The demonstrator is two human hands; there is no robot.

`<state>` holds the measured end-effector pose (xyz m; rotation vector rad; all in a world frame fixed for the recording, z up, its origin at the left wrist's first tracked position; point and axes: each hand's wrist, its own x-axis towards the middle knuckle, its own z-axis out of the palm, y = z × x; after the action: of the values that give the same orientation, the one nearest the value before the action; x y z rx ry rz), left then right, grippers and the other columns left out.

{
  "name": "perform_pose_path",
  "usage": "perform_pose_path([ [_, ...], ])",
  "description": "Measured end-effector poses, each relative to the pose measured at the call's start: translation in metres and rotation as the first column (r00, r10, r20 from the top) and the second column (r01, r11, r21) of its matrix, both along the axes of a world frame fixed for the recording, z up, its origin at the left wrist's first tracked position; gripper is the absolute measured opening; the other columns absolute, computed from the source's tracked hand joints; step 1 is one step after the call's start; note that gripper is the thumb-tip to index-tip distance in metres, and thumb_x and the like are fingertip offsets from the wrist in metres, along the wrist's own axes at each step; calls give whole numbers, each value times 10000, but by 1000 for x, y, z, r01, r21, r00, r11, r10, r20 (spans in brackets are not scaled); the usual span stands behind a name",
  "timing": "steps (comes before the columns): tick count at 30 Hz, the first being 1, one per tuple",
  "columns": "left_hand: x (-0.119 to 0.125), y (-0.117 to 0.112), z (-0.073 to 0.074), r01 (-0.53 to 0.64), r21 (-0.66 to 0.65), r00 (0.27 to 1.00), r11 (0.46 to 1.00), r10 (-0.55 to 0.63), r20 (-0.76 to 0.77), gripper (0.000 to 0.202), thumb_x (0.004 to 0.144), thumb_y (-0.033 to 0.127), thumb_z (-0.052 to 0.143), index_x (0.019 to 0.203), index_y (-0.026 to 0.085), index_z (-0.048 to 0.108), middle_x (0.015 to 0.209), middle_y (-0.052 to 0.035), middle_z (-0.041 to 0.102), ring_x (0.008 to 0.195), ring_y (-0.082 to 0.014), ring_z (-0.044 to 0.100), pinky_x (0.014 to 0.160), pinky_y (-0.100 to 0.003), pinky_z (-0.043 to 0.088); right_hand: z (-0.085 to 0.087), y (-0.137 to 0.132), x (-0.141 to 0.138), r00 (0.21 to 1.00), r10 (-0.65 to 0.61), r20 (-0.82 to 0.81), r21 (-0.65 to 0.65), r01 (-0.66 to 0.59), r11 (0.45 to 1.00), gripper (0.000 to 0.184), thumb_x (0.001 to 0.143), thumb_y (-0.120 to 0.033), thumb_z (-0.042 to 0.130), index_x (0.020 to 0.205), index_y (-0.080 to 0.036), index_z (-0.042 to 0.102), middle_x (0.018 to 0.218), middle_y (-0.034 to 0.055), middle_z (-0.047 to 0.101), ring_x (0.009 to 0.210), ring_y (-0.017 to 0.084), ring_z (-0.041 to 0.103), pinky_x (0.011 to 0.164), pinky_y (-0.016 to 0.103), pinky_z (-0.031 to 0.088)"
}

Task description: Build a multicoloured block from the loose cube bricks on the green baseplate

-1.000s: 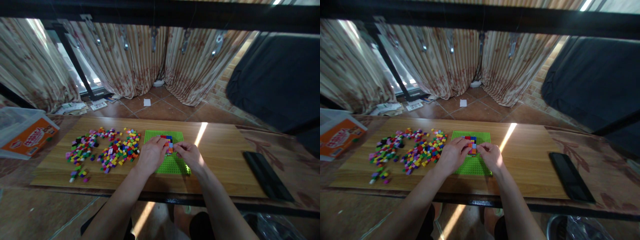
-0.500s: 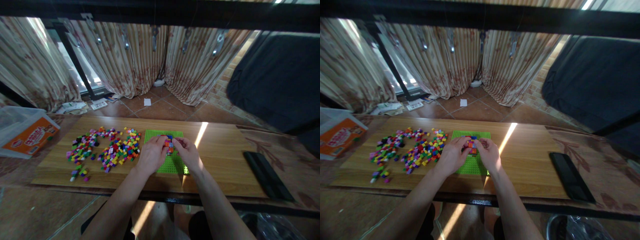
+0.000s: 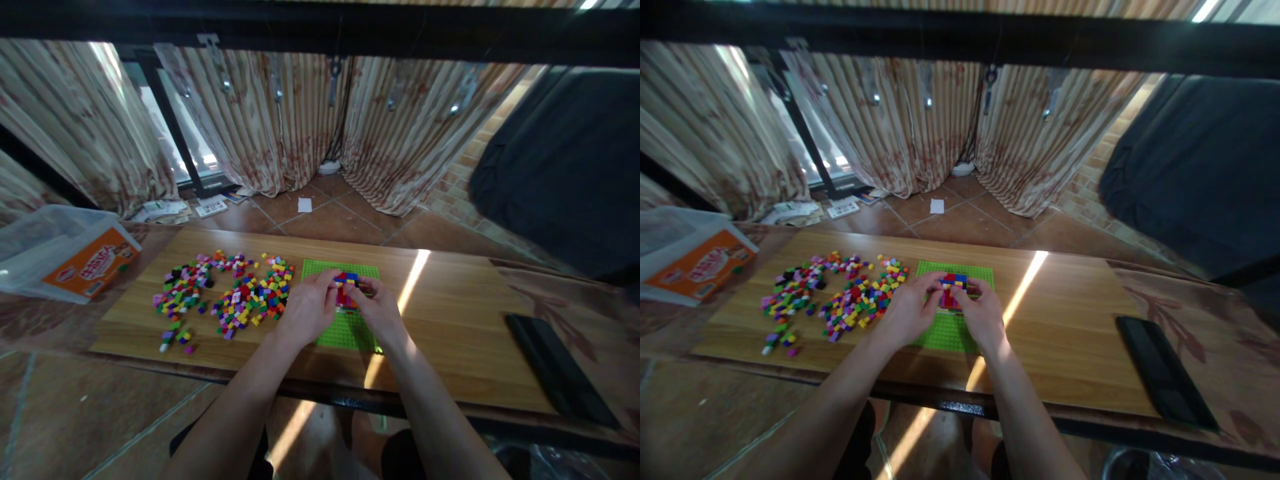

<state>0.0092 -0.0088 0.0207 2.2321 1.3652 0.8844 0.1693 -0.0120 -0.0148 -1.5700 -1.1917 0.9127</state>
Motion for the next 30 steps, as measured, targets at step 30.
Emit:
perform_pose_path([
  [30,-194,63,-16,-843,-4,532,538,832,-156,389,886,208,456,1213,87,626,1222,-177,654,1157,-281,590,1013,-380,423,-1,-5,13,987,-156,-50,-149,147,978,624,655,-657,693,1021,-152,707,935,123,754,804,264,706,531,287,541],
])
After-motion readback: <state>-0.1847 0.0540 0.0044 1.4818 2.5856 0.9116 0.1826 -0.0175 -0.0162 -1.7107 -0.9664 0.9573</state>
